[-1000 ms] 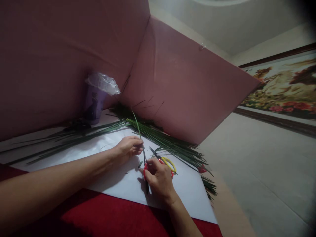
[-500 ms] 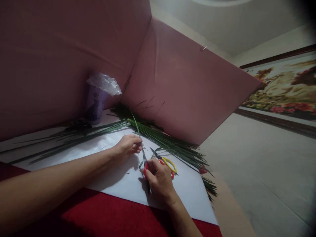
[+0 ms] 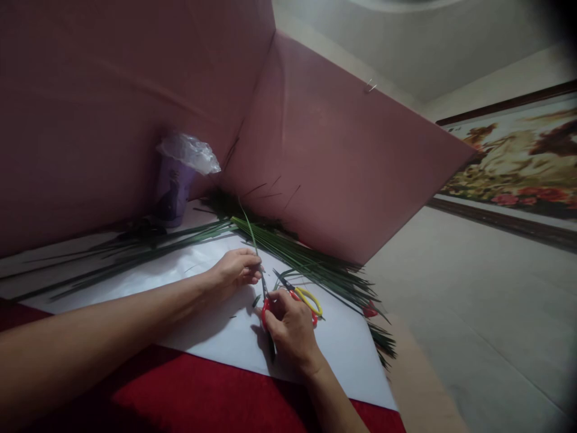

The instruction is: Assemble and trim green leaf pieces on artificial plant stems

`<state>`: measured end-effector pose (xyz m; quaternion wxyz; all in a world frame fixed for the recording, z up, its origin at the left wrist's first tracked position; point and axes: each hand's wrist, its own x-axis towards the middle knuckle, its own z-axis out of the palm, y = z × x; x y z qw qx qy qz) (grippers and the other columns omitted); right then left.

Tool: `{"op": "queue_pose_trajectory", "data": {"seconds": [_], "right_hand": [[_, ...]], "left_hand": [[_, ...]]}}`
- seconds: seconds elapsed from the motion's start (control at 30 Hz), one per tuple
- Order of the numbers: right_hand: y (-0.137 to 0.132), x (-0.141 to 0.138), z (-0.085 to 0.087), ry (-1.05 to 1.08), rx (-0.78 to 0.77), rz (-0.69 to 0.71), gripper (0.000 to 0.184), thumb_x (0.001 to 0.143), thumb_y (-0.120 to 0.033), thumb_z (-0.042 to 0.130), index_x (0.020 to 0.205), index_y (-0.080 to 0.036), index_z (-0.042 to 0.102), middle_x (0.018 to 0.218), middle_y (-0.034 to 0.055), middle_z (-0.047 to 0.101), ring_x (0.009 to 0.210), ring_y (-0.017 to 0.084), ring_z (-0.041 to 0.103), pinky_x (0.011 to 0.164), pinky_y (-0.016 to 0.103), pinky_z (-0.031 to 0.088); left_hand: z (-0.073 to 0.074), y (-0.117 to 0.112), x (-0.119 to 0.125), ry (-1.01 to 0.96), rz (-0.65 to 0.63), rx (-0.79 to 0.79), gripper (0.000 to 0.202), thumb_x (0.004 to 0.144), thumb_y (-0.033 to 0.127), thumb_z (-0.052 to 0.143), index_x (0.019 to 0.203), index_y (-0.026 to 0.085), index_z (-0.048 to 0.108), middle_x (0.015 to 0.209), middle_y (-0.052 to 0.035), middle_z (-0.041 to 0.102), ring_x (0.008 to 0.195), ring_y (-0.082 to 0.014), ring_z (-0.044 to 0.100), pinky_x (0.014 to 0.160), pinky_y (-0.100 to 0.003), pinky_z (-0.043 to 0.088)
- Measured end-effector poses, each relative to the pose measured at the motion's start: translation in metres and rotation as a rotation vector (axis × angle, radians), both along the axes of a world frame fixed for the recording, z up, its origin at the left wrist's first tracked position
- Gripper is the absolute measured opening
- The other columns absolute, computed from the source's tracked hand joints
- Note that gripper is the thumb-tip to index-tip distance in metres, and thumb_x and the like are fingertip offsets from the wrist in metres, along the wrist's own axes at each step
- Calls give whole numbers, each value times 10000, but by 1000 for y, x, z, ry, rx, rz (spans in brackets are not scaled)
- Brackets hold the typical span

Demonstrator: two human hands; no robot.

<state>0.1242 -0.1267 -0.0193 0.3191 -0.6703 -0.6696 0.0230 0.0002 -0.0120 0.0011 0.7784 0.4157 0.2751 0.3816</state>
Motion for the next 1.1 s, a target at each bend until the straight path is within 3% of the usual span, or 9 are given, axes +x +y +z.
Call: {"op": "queue_pose_trajectory", "data": {"seconds": [0.43, 0.7, 1.1], "right_hand": [[-1, 0, 1, -3, -10, 18, 61, 745, -249, 582, 775, -197, 589, 572, -30, 584, 506, 112, 496, 497, 201, 318], [-1, -1, 1, -18, 7, -1, 95, 726, -258, 608, 795, -197, 585, 550, -44, 569, 500, 109, 489, 512, 205, 305], [0, 1, 0, -15, 15, 10, 69, 744, -242, 579, 796, -202, 601, 568, -35, 575, 513, 113, 492, 503, 204, 308]], "left_hand": [[2, 4, -1, 43, 69, 11, 111, 732, 98, 552, 640, 124, 496, 593, -50, 592, 436, -92, 522, 444, -207, 407], [2, -2, -1, 18, 2, -5, 109, 711, 77, 558, 641, 129, 492, 572, -45, 586, 439, -100, 530, 452, -212, 398], [2, 1, -1, 12, 33, 1, 103, 717, 86, 565, 651, 126, 497, 586, -49, 589, 435, -98, 530, 436, -203, 409]]}}
